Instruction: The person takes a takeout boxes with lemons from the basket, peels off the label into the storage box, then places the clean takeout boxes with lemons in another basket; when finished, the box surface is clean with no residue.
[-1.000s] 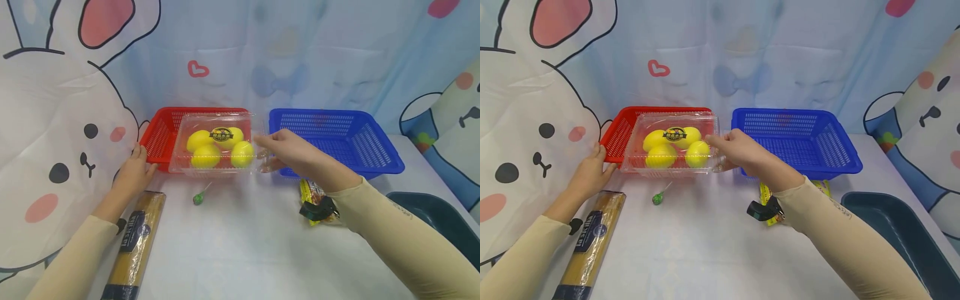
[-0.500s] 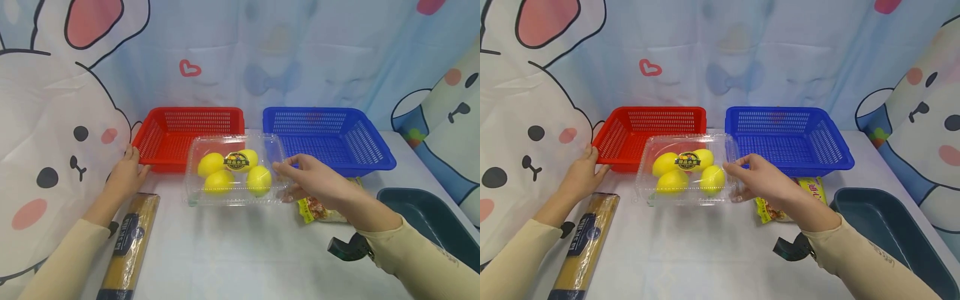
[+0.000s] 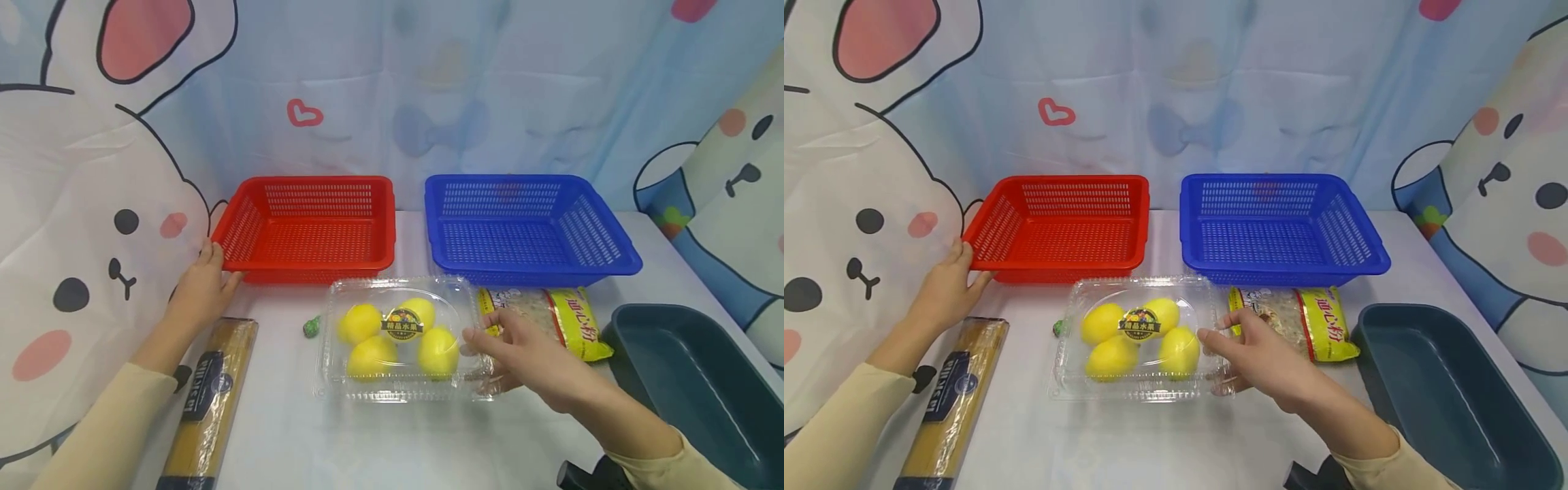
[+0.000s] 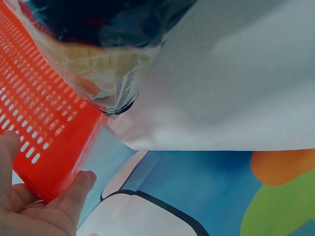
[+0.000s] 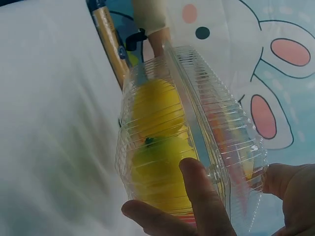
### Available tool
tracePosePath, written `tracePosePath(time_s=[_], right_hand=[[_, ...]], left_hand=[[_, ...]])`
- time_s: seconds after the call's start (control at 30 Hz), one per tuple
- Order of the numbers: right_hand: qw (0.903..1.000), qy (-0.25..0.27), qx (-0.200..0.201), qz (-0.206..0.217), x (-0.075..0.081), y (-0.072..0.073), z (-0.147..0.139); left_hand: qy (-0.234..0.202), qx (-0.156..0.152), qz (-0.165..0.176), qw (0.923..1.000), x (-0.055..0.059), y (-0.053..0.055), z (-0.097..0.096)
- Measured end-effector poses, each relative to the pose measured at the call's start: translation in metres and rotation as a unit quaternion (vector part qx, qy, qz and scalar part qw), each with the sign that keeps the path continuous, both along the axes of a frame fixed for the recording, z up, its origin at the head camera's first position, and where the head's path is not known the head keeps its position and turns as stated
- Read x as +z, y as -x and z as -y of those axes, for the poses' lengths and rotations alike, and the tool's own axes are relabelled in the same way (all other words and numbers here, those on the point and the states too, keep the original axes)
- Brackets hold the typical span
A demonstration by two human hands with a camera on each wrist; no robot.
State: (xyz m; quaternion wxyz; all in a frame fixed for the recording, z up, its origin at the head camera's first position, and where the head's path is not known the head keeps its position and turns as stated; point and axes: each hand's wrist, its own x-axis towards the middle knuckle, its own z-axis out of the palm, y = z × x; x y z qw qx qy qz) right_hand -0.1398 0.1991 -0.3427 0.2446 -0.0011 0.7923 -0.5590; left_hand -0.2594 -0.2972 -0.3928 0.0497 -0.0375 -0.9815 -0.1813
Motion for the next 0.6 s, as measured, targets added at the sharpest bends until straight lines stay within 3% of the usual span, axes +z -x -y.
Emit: tracePosePath(time_s=[0.13, 0.33, 0.6], right_hand=[[0.9994, -0.01, -0.026, 0.02, -0.016, -0.01, -0.001], [0.9987, 0.007, -0.034, 0.037, -0.036, -0.023, -0.004], [0.9972, 0.007, -0.051, 0.054, -0.054, -0.035, -0.006]], left_hand=[[-0.006, 0.001, 0.0, 1.0, -0.001, 0.0, 0.001], [-0.008, 0.001, -0.002, 1.0, -0.005, 0.0, 0.003], [0.0, -0.006, -0.013, 0.9999, -0.006, 0.001, 0.004]])
